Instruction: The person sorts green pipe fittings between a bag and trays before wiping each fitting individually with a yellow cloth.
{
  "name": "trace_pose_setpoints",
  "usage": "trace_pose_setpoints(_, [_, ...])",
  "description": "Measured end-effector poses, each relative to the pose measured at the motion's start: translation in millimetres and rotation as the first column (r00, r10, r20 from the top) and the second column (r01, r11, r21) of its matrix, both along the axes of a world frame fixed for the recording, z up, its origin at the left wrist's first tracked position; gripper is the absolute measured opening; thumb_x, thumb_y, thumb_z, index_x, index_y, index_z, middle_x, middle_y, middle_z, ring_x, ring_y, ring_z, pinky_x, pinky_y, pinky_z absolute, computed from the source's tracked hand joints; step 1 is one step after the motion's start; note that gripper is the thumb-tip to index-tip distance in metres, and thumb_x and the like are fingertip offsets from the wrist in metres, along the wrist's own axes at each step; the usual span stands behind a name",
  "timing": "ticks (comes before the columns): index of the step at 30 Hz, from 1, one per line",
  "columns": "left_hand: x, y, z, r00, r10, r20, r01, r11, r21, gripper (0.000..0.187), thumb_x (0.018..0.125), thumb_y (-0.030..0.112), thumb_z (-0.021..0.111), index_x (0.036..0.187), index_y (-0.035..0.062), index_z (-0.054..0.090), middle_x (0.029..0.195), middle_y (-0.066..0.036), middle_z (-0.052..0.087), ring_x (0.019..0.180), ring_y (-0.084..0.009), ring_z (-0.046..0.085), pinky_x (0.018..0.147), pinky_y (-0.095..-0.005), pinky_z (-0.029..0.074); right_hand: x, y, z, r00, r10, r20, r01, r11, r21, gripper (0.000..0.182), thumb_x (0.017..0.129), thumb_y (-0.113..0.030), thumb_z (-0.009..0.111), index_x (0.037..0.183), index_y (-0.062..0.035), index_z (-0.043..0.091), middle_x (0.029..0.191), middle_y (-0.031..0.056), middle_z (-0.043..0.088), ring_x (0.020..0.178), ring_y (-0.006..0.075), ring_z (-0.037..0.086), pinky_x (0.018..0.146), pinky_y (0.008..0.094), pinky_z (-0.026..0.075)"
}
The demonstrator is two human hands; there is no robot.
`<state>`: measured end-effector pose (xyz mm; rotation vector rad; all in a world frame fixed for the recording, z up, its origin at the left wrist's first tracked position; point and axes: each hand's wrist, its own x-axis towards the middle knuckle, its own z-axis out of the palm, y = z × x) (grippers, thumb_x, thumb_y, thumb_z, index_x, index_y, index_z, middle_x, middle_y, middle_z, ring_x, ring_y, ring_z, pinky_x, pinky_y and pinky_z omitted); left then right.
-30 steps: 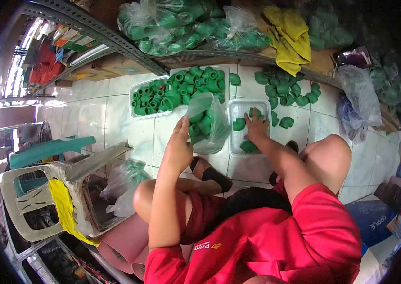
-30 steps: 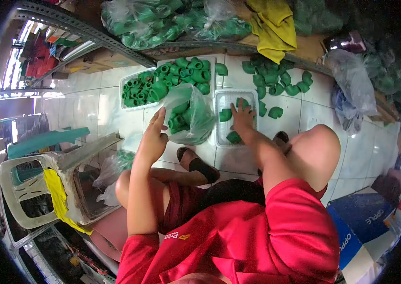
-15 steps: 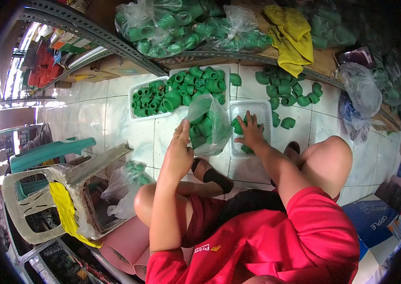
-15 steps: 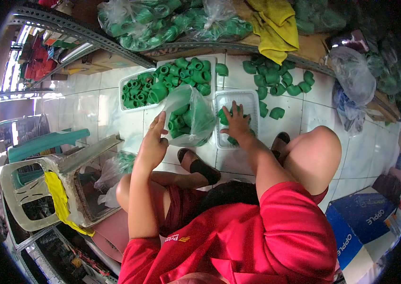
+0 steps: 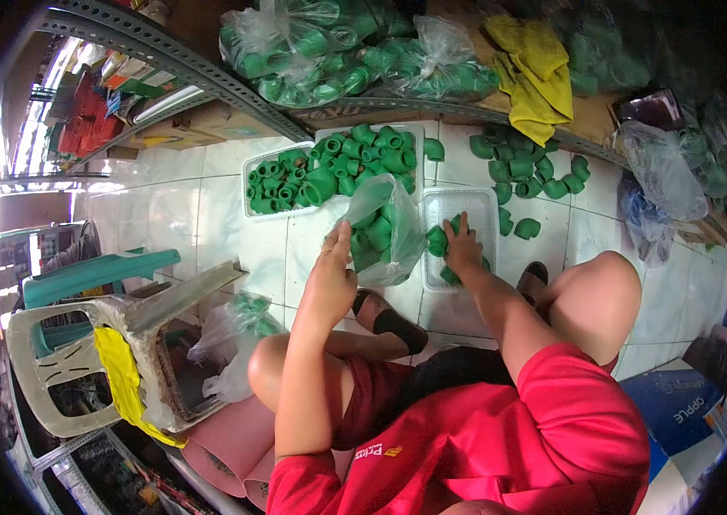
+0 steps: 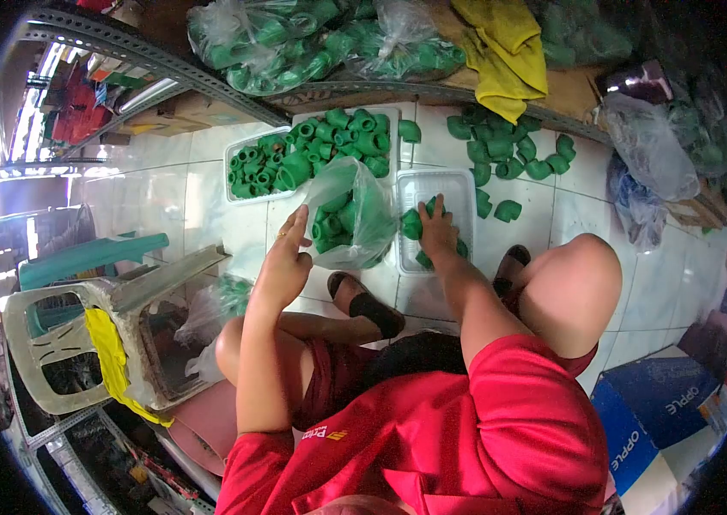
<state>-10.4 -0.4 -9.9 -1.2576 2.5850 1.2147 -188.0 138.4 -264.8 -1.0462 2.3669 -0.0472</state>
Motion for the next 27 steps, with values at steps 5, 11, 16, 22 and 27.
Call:
trace_pose_setpoints(5, [-0.7,0.8,4.6,1.000,0.012,0.008,-0.012,1.000,0.020,0.074,0.066,-0.010,0.042,0.136,0.0048,0.025,0.136,-0.018,0.032,0.092,-0.0244,0.054,0.083,-0.0313,0.043,-6.9,7.7,-1.1,0.996,0.046,-0.073,-0.048,0.999,-0.021,0.063,0.069,-0.017,0.066,0.125,-0.0223,0.038,0.136,0.0156,0.023,0.107,0.0347,0.044,0.078,0.0496,0.044])
trace_pose_setpoints(11, [2.7,1.2,2.9,1.000,-0.013,-0.008,0.013,1.000,-0.015,0.073,0.066,-0.010,0.043,0.136,0.0043,0.025,0.136,-0.019,0.032,0.093,-0.0252,0.054,0.083,-0.0314,0.043,-9.0,12.3,-12.6,0.997,0.010,0.072,0.011,0.960,-0.279,0.066,0.071,-0.032,0.067,0.127,-0.0168,0.035,0.136,0.0191,0.021,0.110,0.0373,0.042,0.082,0.0522,0.042])
trace_pose_setpoints(16, [0.5,2.1,4.0,1.000,-0.009,-0.004,0.009,1.000,-0.008,0.072,0.066,-0.009,0.043,0.135,0.0028,0.025,0.135,-0.019,0.033,0.094,-0.0256,0.054,0.084,-0.0319,0.043,15.4,-4.8,29.4,0.982,0.007,0.190,0.022,0.988,-0.152,0.093,0.059,-0.046,0.075,0.134,-0.0191,0.026,0.140,0.0201,0.014,0.111,0.0392,0.041,0.083,0.0544,0.041])
trace_pose_setpoints(22, [-2.0,1.4,8.1,0.999,0.009,0.037,-0.010,1.000,0.024,0.071,0.067,-0.009,0.043,0.135,0.0016,0.026,0.135,-0.019,0.033,0.094,-0.0256,0.055,0.084,-0.0321,0.044,8.7,-15.2,26.0,0.980,0.096,0.173,-0.111,0.990,0.081,0.087,0.061,-0.037,0.076,0.133,-0.0333,0.027,0.141,0.0180,0.010,0.110,0.0381,0.043,0.081,0.0521,0.042])
trace_pose_setpoints(27, [3.3,-0.3,-1.0,1.000,0.000,0.028,0.002,0.998,-0.055,0.071,0.067,-0.009,0.043,0.135,0.0016,0.026,0.135,-0.019,0.034,0.094,-0.0257,0.055,0.084,-0.0322,0.044,-3.1,-6.7,1.9,0.962,-0.035,0.271,0.038,0.999,-0.005,0.058,0.066,-0.022,0.069,0.118,-0.0344,0.047,0.140,0.0105,0.018,0.108,0.0334,0.046,0.085,0.0517,0.041])
